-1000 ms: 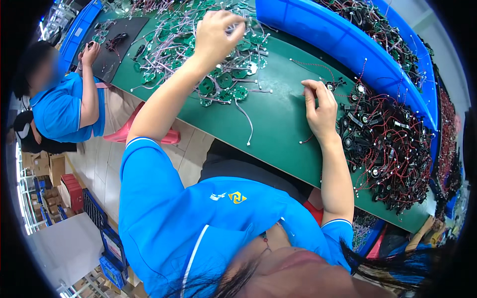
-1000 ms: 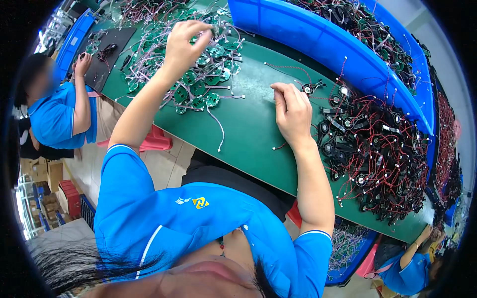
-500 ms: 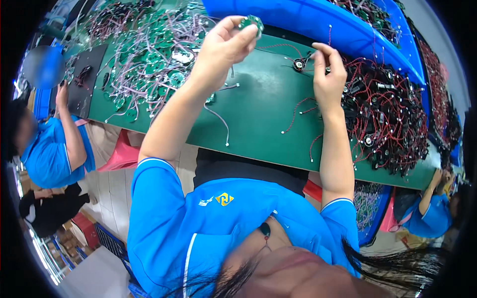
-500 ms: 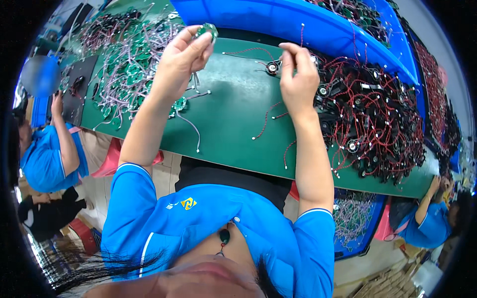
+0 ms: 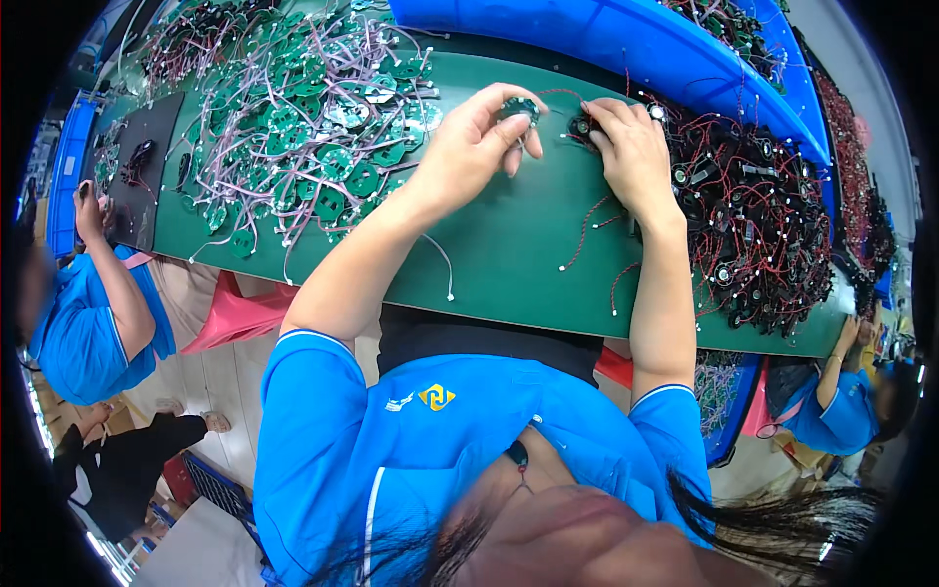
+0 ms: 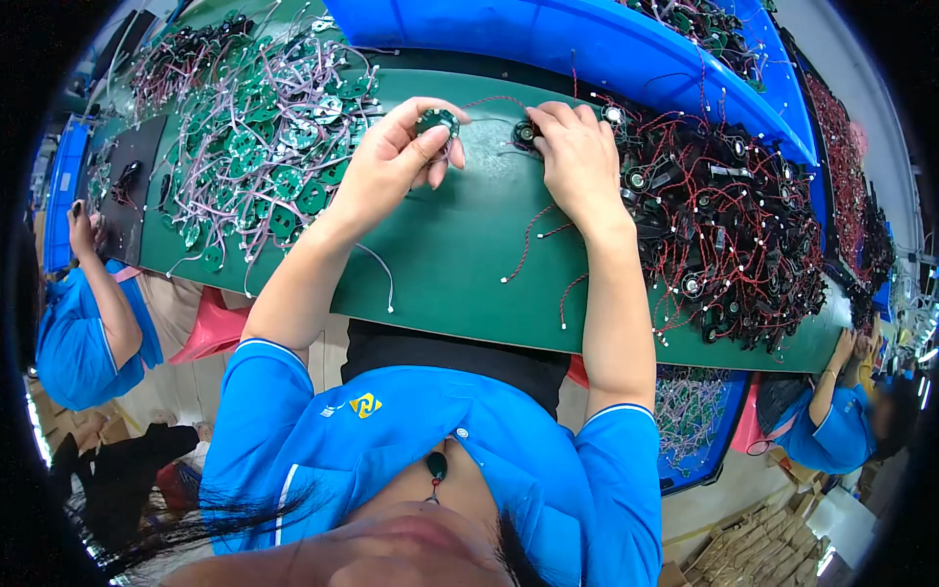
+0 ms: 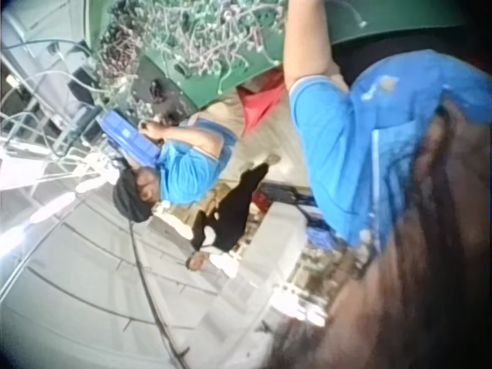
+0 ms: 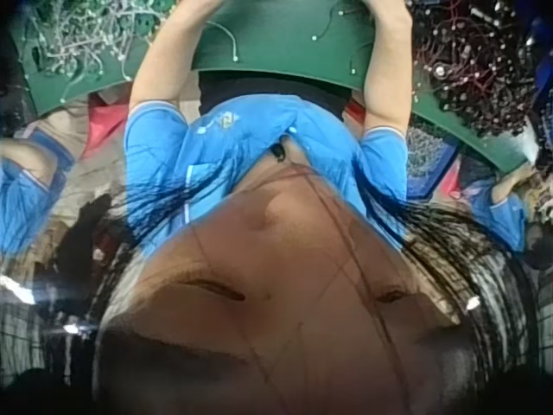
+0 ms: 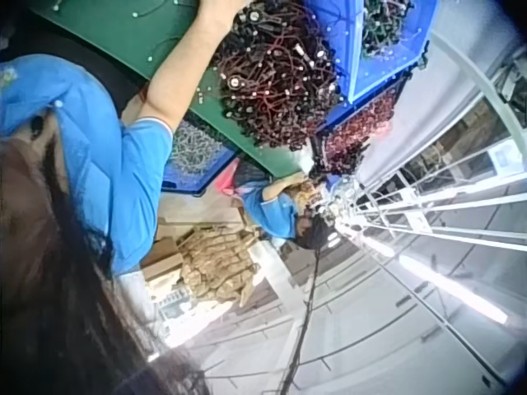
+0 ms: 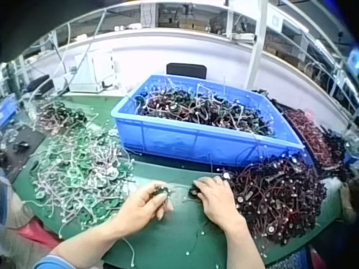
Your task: Assembling electronic components by inserting circuit boards into plastic housings and connecting wires.
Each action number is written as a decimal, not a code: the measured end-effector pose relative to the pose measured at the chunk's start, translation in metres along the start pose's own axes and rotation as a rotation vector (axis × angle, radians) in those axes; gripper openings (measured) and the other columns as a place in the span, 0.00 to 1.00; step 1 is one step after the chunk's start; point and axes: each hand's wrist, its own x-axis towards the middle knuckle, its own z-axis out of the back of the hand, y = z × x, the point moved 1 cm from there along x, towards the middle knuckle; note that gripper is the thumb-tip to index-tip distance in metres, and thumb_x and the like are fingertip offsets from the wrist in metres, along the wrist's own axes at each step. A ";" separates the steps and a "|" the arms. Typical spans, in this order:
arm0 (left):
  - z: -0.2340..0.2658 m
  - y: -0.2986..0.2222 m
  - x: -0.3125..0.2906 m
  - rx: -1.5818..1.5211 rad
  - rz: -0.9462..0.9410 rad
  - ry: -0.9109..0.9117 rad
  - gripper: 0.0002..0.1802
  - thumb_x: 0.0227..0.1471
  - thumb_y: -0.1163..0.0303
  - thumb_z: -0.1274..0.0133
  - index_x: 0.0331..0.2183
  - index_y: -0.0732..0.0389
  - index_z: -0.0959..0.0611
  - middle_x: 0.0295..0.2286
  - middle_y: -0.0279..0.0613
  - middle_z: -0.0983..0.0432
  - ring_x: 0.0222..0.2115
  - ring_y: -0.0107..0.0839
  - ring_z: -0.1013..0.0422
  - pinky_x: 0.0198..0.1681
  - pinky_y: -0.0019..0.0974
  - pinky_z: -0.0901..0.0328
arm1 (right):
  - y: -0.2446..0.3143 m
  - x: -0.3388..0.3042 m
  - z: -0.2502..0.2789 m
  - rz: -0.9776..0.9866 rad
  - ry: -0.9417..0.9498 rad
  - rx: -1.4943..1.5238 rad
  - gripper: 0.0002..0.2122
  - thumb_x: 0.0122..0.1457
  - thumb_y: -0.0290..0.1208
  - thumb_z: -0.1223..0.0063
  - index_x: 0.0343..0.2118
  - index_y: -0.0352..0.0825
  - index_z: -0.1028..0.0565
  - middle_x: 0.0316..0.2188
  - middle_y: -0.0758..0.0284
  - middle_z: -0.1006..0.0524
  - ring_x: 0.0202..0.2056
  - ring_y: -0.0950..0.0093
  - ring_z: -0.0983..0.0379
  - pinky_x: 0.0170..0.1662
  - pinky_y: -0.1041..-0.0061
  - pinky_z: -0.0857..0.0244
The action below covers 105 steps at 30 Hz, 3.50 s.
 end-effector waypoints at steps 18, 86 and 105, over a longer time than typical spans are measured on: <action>0.001 -0.003 0.001 0.335 0.014 -0.142 0.09 0.54 0.69 0.52 0.34 0.63 0.21 0.16 0.25 0.38 0.17 0.16 0.46 0.20 0.20 0.50 | -0.009 0.010 0.018 0.019 0.249 0.041 0.13 0.47 0.20 0.49 0.39 0.33 0.27 0.31 0.65 0.27 0.36 0.67 0.33 0.43 0.72 0.37; -0.008 0.005 0.005 -0.177 0.062 -0.139 0.13 0.58 0.67 0.56 0.41 0.66 0.26 0.30 0.43 0.27 0.24 0.22 0.33 0.25 0.23 0.37 | 0.037 0.000 0.031 -0.583 -0.094 1.335 0.08 0.59 0.29 0.54 0.37 0.31 0.30 0.37 0.64 0.28 0.27 0.80 0.32 0.35 0.84 0.36; -0.026 0.020 -0.008 -0.237 0.451 0.147 0.17 0.55 0.76 0.59 0.47 0.66 0.38 0.17 0.36 0.33 0.11 0.15 0.46 0.12 0.17 0.56 | 0.040 0.001 0.058 -0.177 -0.405 1.760 0.08 0.62 0.30 0.57 0.41 0.33 0.35 0.42 0.54 0.29 0.24 0.77 0.32 0.31 0.78 0.33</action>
